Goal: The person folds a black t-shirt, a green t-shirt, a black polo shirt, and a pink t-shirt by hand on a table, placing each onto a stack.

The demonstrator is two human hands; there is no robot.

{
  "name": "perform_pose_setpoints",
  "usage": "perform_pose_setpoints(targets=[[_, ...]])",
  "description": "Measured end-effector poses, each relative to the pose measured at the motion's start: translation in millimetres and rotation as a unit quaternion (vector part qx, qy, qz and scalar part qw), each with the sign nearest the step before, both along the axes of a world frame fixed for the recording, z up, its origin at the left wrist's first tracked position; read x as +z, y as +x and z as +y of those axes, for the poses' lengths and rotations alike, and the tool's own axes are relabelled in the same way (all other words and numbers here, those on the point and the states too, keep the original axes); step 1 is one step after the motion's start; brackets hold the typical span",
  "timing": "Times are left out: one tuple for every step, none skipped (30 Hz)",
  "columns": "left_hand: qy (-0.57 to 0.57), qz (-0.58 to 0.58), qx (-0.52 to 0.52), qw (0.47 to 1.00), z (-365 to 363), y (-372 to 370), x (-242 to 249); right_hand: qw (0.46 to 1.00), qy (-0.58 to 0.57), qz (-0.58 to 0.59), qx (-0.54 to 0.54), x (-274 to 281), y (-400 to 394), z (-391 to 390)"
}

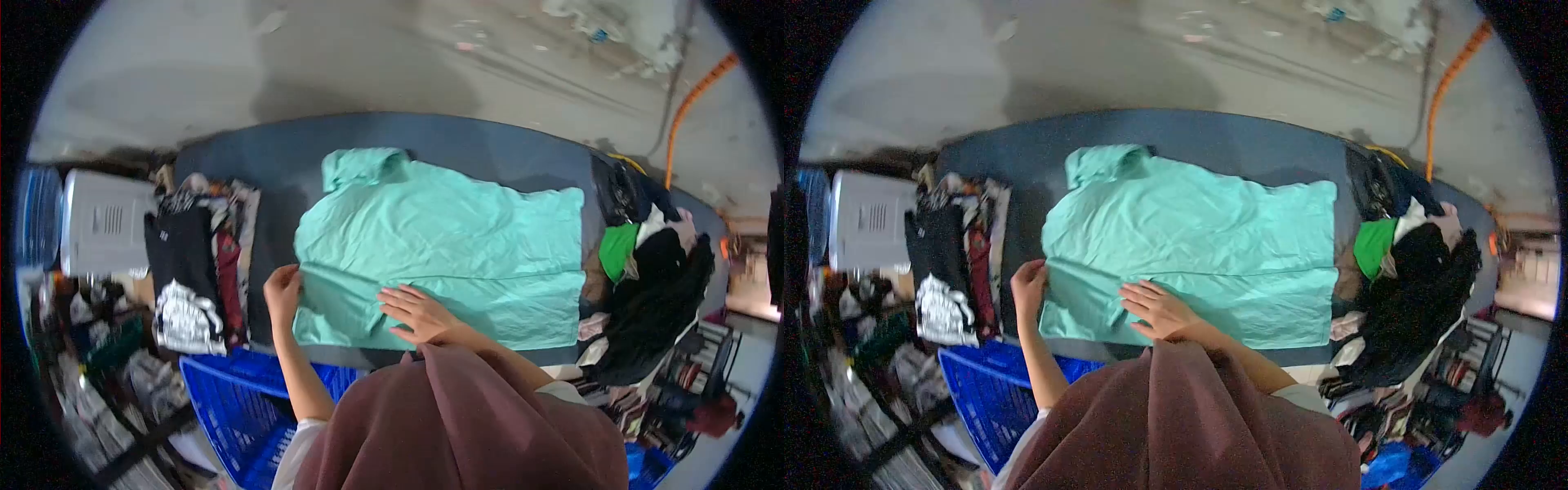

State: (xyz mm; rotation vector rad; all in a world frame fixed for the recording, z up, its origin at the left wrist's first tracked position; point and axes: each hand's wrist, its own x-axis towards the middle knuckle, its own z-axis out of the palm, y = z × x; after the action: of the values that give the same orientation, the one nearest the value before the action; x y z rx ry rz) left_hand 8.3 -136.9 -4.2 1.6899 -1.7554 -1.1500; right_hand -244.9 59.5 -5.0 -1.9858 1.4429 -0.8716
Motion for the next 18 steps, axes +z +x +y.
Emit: perform_pose_setpoints(targets=[[-0.11,-0.001,0.029,0.994,-4.3,-10.4,-4.0,1.0,-0.002,-0.025,-0.003,-0.4,-7.5,-2.1],[-0.132,-0.011,0.05,0.99,-10.6,-19.7,-8.0,0.996,-0.048,-0.039,-0.065,-1.0,-19.8,-3.3],[-0.154,-0.023,0.077,0.985,-14.7,-31.0,-0.5,0.991,-0.033,-0.027,-0.125,6.9,-43.1,-8.2],[-0.152,-0.008,0.065,0.986,-21.1,-44.8,5.1,0.984,-0.019,-0.016,-0.179,12.3,-73.0,-13.1],[-0.142,0.046,0.047,0.988,-30.3,-55.4,-2.0,0.967,-0.012,0.033,-0.25,8.8,-108.9,-15.4],[-0.117,0.081,0.038,0.989,-36.3,-75.9,1.7,0.945,0.002,0.079,-0.318,5.5,-144.4,-17.5],[-0.133,0.05,0.017,0.99,-46.2,-92.5,-0.9,0.934,-0.019,0.13,-0.332,9.8,-184.9,-21.5],[-0.137,0.019,0.008,0.99,-49.9,-118.4,16.2,0.918,0.05,0.186,-0.346,22.1,-214.7,-19.6],[-0.174,0.001,-0.01,0.985,-59.6,-138.2,18.5,0.901,0.1,0.234,-0.35,25.6,-240.3,-15.7],[-0.178,-0.048,-0.013,0.983,-71.8,-154.9,16.1,0.888,0.141,0.298,-0.319,25.9,-262.8,-8.4],[-0.068,-0.075,-0.018,0.995,-85.5,-171.8,23.7,0.878,0.176,0.324,-0.304,27.6,-276.6,-3.0],[0.014,-0.103,-0.044,0.994,-104.6,-181.4,16.4,0.866,0.211,0.351,-0.288,28.5,-285.0,2.0],[0.037,-0.097,-0.054,0.993,-119.8,-190.3,7.6,0.875,0.187,0.354,-0.272,27.0,-290.1,7.6],[0.065,-0.08,-0.058,0.993,-132.4,-195.5,-1.3,0.883,0.163,0.357,-0.256,25.1,-293.6,14.6],[0.049,-0.049,-0.083,0.994,-145.3,-197.2,-6.5,0.89,0.139,0.36,-0.243,24.0,-294.3,20.1],[0.031,-0.017,-0.109,0.993,-156.4,-199.5,-8.7,0.881,0.14,0.363,-0.269,27.1,-292.5,22.6],[0.014,0.014,-0.138,0.99,-162.1,-200.0,-12.0,0.871,0.142,0.364,-0.298,31.0,-290.7,26.2],[-0.049,0.018,-0.137,0.989,-162.1,-199.4,3.4,0.859,0.147,0.364,-0.329,33.9,-287.5,32.5]])
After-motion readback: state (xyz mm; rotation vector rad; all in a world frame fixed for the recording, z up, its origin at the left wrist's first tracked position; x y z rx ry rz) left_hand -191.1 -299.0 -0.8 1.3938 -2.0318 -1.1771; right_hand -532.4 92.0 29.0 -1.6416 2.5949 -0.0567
